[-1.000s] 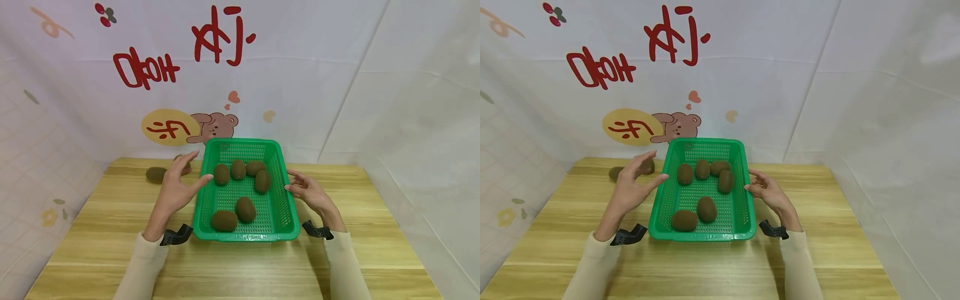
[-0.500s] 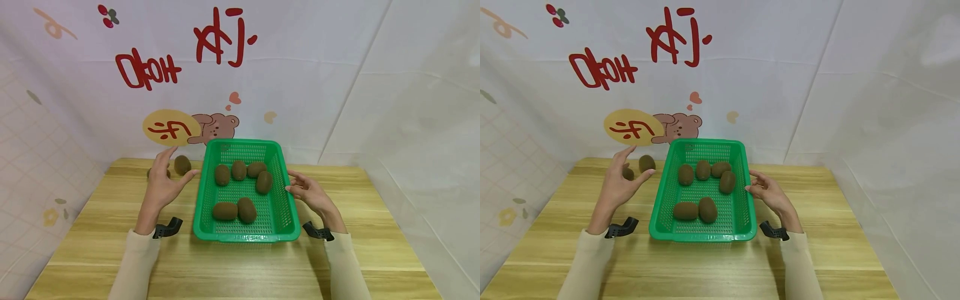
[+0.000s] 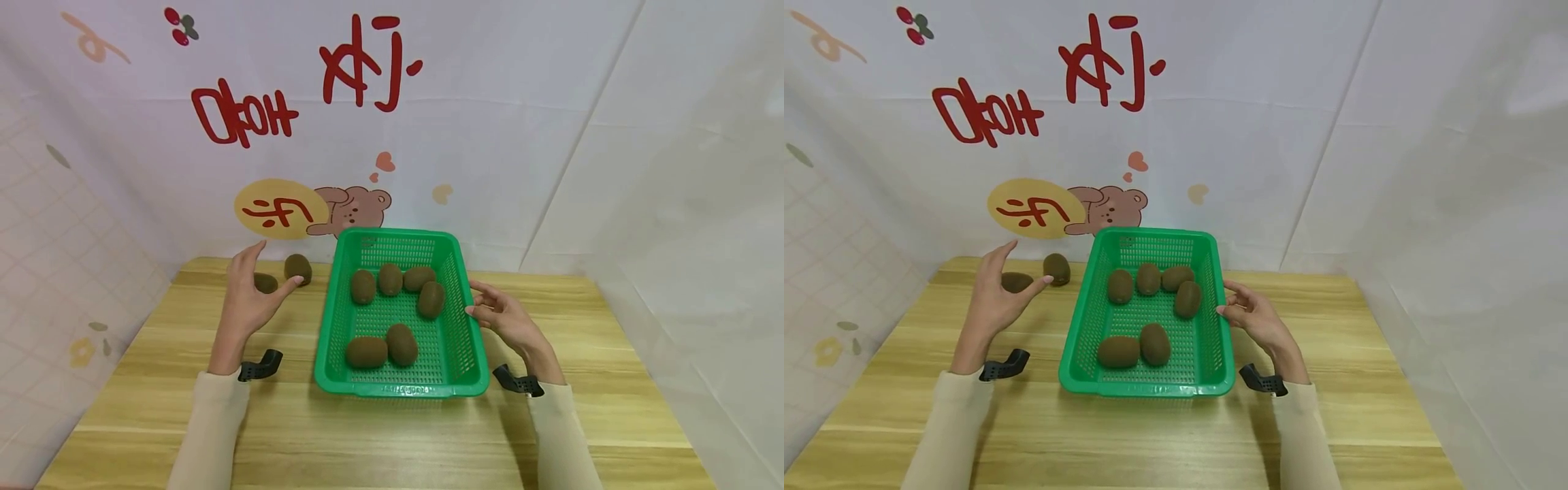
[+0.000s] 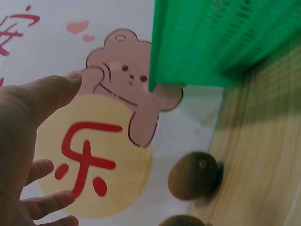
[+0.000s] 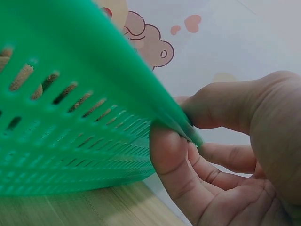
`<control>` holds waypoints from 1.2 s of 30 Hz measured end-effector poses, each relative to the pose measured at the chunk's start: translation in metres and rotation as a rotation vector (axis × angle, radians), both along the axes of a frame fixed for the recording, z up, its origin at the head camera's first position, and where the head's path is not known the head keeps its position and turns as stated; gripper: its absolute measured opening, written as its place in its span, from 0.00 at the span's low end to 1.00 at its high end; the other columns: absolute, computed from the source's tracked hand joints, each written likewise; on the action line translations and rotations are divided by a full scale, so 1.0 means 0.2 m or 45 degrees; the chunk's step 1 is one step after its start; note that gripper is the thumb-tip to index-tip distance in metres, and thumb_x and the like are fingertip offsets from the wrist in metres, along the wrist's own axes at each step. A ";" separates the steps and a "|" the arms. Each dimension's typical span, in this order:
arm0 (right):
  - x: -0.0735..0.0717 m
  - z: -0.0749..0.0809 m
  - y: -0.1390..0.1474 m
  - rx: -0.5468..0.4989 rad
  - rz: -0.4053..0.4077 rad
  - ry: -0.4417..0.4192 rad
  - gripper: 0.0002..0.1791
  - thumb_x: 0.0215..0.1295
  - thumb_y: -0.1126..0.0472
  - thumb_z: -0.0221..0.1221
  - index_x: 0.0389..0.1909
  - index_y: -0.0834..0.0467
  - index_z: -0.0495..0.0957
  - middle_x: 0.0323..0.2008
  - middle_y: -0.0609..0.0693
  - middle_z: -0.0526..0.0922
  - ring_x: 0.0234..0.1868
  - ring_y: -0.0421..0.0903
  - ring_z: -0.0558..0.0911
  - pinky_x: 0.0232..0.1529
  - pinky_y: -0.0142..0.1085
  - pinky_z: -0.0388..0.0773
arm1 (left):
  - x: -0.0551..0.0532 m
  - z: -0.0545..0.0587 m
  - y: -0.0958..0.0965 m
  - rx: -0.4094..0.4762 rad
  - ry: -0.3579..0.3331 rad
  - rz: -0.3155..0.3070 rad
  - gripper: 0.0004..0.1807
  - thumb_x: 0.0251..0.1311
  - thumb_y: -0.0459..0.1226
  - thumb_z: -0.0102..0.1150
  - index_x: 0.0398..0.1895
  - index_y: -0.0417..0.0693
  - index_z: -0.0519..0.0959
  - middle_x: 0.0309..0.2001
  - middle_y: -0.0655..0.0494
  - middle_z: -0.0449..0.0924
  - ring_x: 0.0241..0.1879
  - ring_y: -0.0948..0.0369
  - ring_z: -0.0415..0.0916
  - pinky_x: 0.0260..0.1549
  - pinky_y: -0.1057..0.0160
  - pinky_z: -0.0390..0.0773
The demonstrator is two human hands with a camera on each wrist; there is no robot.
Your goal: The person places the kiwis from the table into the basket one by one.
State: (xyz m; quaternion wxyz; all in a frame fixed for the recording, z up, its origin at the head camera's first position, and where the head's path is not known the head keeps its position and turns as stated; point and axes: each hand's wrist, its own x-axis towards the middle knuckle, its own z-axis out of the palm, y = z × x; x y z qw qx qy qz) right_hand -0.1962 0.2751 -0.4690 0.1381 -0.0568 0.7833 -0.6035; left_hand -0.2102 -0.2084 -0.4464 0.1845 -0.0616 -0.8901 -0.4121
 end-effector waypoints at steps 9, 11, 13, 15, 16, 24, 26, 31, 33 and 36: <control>0.00 -0.02 0.00 -0.006 -0.008 -0.005 0.38 0.72 0.58 0.63 0.80 0.52 0.59 0.48 0.53 0.73 0.47 0.42 0.81 0.52 0.34 0.82 | -0.03 -0.07 -0.11 -0.081 -0.050 0.068 0.55 0.56 0.48 0.76 0.81 0.42 0.55 0.76 0.33 0.53 0.75 0.34 0.48 0.66 0.27 0.58; 0.00 -0.02 0.00 -0.005 -0.005 0.001 0.38 0.72 0.58 0.63 0.80 0.52 0.59 0.48 0.53 0.73 0.47 0.42 0.81 0.52 0.34 0.82 | -0.04 -0.09 -0.13 -0.101 -0.083 0.074 0.56 0.55 0.49 0.76 0.81 0.42 0.53 0.76 0.32 0.52 0.75 0.34 0.47 0.65 0.26 0.58; 0.00 -0.02 0.00 -0.006 -0.005 0.001 0.38 0.73 0.58 0.63 0.80 0.52 0.59 0.49 0.53 0.73 0.47 0.42 0.81 0.52 0.34 0.82 | -0.06 -0.10 -0.15 -0.116 -0.116 0.080 0.58 0.55 0.49 0.76 0.82 0.42 0.51 0.76 0.31 0.51 0.75 0.33 0.47 0.65 0.26 0.58; 0.00 -0.01 0.00 -0.008 0.001 0.002 0.38 0.73 0.58 0.63 0.80 0.52 0.58 0.49 0.54 0.73 0.47 0.42 0.81 0.52 0.34 0.82 | -0.07 -0.12 -0.18 -0.131 -0.148 0.084 0.59 0.55 0.51 0.76 0.82 0.41 0.50 0.77 0.30 0.50 0.75 0.32 0.46 0.65 0.25 0.58; 0.00 -0.01 0.00 -0.010 0.002 0.002 0.38 0.73 0.58 0.63 0.80 0.53 0.58 0.49 0.54 0.73 0.48 0.42 0.81 0.52 0.34 0.82 | -0.08 -0.13 -0.19 -0.134 -0.163 0.086 0.60 0.55 0.51 0.76 0.82 0.41 0.49 0.77 0.30 0.50 0.75 0.32 0.46 0.65 0.25 0.58; 0.00 -0.01 0.00 -0.017 0.007 0.000 0.39 0.73 0.58 0.63 0.80 0.52 0.58 0.48 0.52 0.72 0.47 0.41 0.80 0.52 0.34 0.82 | -0.13 -0.20 -0.25 -0.135 -0.312 0.079 0.64 0.56 0.57 0.73 0.84 0.43 0.43 0.78 0.27 0.44 0.75 0.29 0.44 0.65 0.23 0.56; 0.00 -0.01 0.00 -0.012 0.006 -0.001 0.39 0.73 0.58 0.63 0.80 0.52 0.58 0.48 0.52 0.71 0.47 0.42 0.80 0.52 0.34 0.82 | -0.15 -0.21 -0.26 -0.121 -0.345 0.073 0.64 0.56 0.57 0.73 0.84 0.42 0.42 0.78 0.26 0.43 0.76 0.29 0.44 0.66 0.23 0.56; 0.00 0.00 0.00 -0.015 0.008 0.000 0.39 0.73 0.58 0.63 0.80 0.52 0.59 0.48 0.52 0.71 0.48 0.42 0.80 0.52 0.34 0.82 | -0.17 -0.25 -0.27 -0.084 -0.418 0.068 0.65 0.57 0.58 0.72 0.84 0.41 0.41 0.79 0.26 0.42 0.76 0.28 0.44 0.67 0.24 0.56; 0.00 0.00 0.00 -0.015 0.008 0.001 0.39 0.73 0.58 0.63 0.80 0.52 0.59 0.48 0.52 0.72 0.49 0.41 0.81 0.52 0.34 0.82 | -0.18 -0.27 -0.27 -0.076 -0.431 0.071 0.64 0.57 0.58 0.71 0.84 0.41 0.41 0.78 0.26 0.43 0.76 0.28 0.45 0.67 0.25 0.56; 0.00 0.00 0.00 -0.012 0.001 0.001 0.39 0.72 0.58 0.63 0.80 0.52 0.59 0.48 0.51 0.72 0.49 0.42 0.81 0.52 0.34 0.82 | -0.19 -0.29 -0.27 -0.066 -0.426 0.084 0.62 0.58 0.58 0.71 0.83 0.40 0.44 0.77 0.25 0.47 0.74 0.29 0.50 0.66 0.26 0.59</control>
